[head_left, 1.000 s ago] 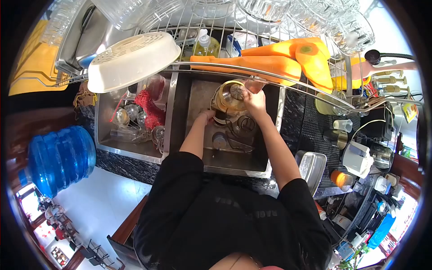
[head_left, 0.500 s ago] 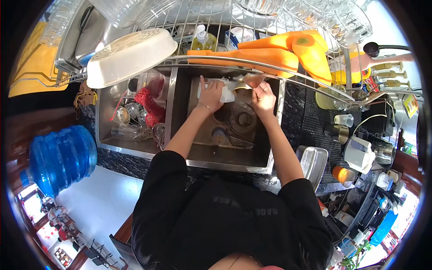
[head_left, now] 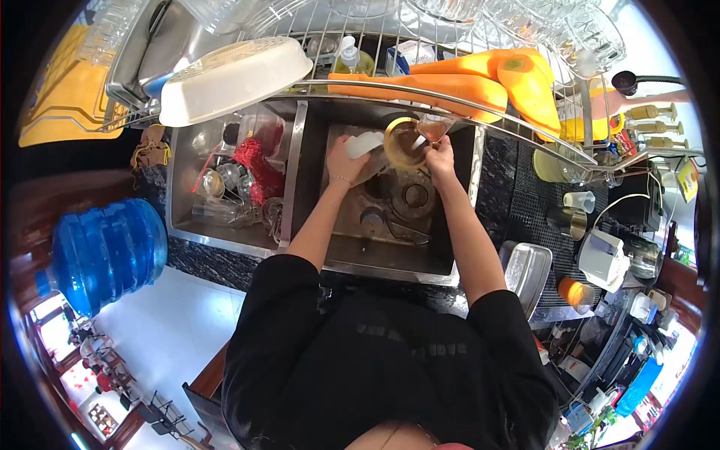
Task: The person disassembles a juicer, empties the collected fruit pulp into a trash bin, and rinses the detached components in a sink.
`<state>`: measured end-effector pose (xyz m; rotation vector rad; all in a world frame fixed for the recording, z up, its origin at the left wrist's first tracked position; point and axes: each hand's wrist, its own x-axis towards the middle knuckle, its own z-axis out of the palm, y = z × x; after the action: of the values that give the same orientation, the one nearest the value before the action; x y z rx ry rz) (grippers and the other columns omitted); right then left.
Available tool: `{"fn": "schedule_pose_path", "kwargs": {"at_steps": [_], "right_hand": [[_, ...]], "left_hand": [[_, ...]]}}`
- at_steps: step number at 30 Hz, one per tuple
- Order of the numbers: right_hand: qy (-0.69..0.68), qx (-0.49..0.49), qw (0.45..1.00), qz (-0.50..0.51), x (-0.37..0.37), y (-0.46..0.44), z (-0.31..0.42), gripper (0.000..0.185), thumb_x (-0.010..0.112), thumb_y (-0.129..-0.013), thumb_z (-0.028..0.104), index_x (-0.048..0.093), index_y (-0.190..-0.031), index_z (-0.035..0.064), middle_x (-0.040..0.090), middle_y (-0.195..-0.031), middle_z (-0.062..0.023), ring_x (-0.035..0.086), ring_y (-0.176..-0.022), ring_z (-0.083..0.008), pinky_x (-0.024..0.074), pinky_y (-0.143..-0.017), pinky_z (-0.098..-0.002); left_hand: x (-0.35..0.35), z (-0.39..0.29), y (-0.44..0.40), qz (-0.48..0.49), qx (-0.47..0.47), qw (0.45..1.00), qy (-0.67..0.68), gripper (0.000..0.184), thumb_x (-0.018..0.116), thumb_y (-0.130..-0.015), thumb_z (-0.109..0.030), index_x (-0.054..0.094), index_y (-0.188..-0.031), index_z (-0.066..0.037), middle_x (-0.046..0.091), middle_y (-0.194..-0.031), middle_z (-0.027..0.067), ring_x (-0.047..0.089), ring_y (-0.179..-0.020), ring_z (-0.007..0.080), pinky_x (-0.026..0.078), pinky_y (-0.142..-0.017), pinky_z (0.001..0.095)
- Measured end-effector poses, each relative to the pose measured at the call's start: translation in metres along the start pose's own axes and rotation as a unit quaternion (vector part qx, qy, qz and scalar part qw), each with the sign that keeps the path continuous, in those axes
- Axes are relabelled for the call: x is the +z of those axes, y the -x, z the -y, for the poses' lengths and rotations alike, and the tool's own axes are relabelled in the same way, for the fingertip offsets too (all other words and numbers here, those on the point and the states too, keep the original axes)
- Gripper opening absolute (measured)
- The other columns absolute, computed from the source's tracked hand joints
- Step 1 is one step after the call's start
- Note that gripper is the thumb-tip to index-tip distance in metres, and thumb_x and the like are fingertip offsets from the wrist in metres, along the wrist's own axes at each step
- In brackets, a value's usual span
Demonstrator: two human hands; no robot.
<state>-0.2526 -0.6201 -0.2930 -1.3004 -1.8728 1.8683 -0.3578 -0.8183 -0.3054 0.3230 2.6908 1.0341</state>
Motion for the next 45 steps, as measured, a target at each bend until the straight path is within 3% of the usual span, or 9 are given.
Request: {"fn": "schedule_pose_path", "kwargs": {"at_steps": [4,8,13,15,25,34,41,43,45], "right_hand": [[-0.032,-0.001,0.998,-0.053,0.005,-0.001,-0.009,0.040,0.050,-0.074,-0.001,0.047,-0.114,0.0056,0.056,-0.092,-0.0134,0.055,-0.079,-0.0229,0.0464,-0.066,-0.0289],[-0.052,0.040,0.995,-0.075,-0.001,0.006,-0.036,0.041,0.052,-0.074,0.001,0.047,-0.114,0.0036,0.056,-0.099,-0.0142,0.056,-0.081,-0.0207,0.0454,-0.069,-0.0265],[0.104,-0.138,0.979,-0.111,0.003,0.010,-0.042,0.043,0.056,-0.077,0.006,0.045,-0.119,0.0021,0.056,-0.107,-0.0127,0.054,-0.081,-0.0140,0.0451,-0.070,-0.0234],[-0.056,-0.075,0.994,0.047,0.004,0.013,-0.004,0.038,0.060,-0.078,0.010,0.052,-0.115,0.0022,0.058,-0.105,-0.0096,0.056,-0.079,-0.0124,0.0452,-0.070,-0.0219],[-0.253,-0.013,0.939,0.234,0.002,0.038,0.079,0.017,0.052,-0.084,0.006,0.061,-0.097,0.0021,0.061,-0.084,-0.0053,0.054,-0.071,-0.0099,0.0411,-0.063,-0.0174],[-0.121,-0.192,0.971,0.079,-0.018,0.035,0.067,0.016,0.049,-0.085,0.003,0.061,-0.094,0.0006,0.060,-0.078,-0.0032,0.055,-0.068,-0.0094,0.0437,-0.064,-0.0174],[-0.181,-0.102,0.971,0.114,-0.014,0.028,0.061,0.019,0.049,-0.079,-0.004,0.061,-0.095,-0.0005,0.059,-0.078,-0.0034,0.051,-0.064,-0.0086,0.0428,-0.060,-0.0171],[-0.220,-0.071,0.968,0.102,0.001,0.033,0.064,0.023,0.050,-0.077,-0.008,0.060,-0.096,-0.0007,0.059,-0.079,-0.0040,0.049,-0.063,-0.0082,0.0421,-0.059,-0.0167],[-0.290,-0.044,0.944,0.149,0.012,0.036,0.066,0.025,0.050,-0.075,-0.009,0.059,-0.097,-0.0009,0.059,-0.080,-0.0047,0.049,-0.061,-0.0080,0.0420,-0.058,-0.0169]], "left_hand": [[0.015,0.012,-0.020,-0.019,-0.047,0.996,0.073,0.060,0.069,-0.064,-0.024,0.048,-0.117,-0.007,0.058,-0.100,0.0100,0.055,-0.091,0.0294,0.045,-0.082,0.0355],[0.003,0.001,0.007,-0.152,0.236,0.956,-0.090,0.058,0.066,-0.064,-0.019,0.049,-0.118,-0.006,0.056,-0.105,0.0125,0.052,-0.095,0.0319,0.043,-0.084,0.0375],[-0.015,0.012,0.095,0.291,0.299,0.886,-0.202,0.064,0.062,-0.063,-0.010,0.039,-0.123,-0.010,0.043,-0.120,0.0161,0.048,-0.103,0.0343,0.045,-0.082,0.0388],[-0.018,0.016,0.113,0.397,0.284,0.826,-0.281,0.066,0.064,-0.064,-0.012,0.036,-0.123,-0.011,0.044,-0.118,0.0164,0.052,-0.098,0.0358,0.047,-0.078,0.0403],[-0.016,-0.054,0.016,0.476,0.253,0.834,-0.116,0.052,0.067,-0.063,-0.027,0.053,-0.107,-0.005,0.062,-0.088,0.0136,0.058,-0.074,0.0293,0.047,-0.068,0.0367],[0.004,-0.149,-0.038,0.215,0.352,0.884,-0.220,0.055,0.063,-0.063,-0.054,0.064,-0.097,-0.011,0.066,-0.095,0.0106,0.061,-0.083,0.0321,0.048,-0.073,0.0384],[0.032,-0.109,-0.044,0.254,0.298,0.920,-0.011,0.044,0.068,-0.067,-0.032,0.061,-0.102,-0.008,0.065,-0.094,0.0119,0.062,-0.075,0.0293,0.049,-0.066,0.0362],[0.032,-0.093,-0.019,0.141,0.242,0.928,0.245,0.037,0.068,-0.066,-0.018,0.059,-0.099,-0.005,0.065,-0.086,0.0109,0.060,-0.068,0.0240,0.047,-0.061,0.0336],[0.068,-0.047,-0.004,0.046,0.118,0.967,0.221,0.033,0.068,-0.066,-0.013,0.057,-0.096,-0.003,0.062,-0.078,0.0094,0.056,-0.060,0.0208,0.046,-0.058,0.0324]]}}
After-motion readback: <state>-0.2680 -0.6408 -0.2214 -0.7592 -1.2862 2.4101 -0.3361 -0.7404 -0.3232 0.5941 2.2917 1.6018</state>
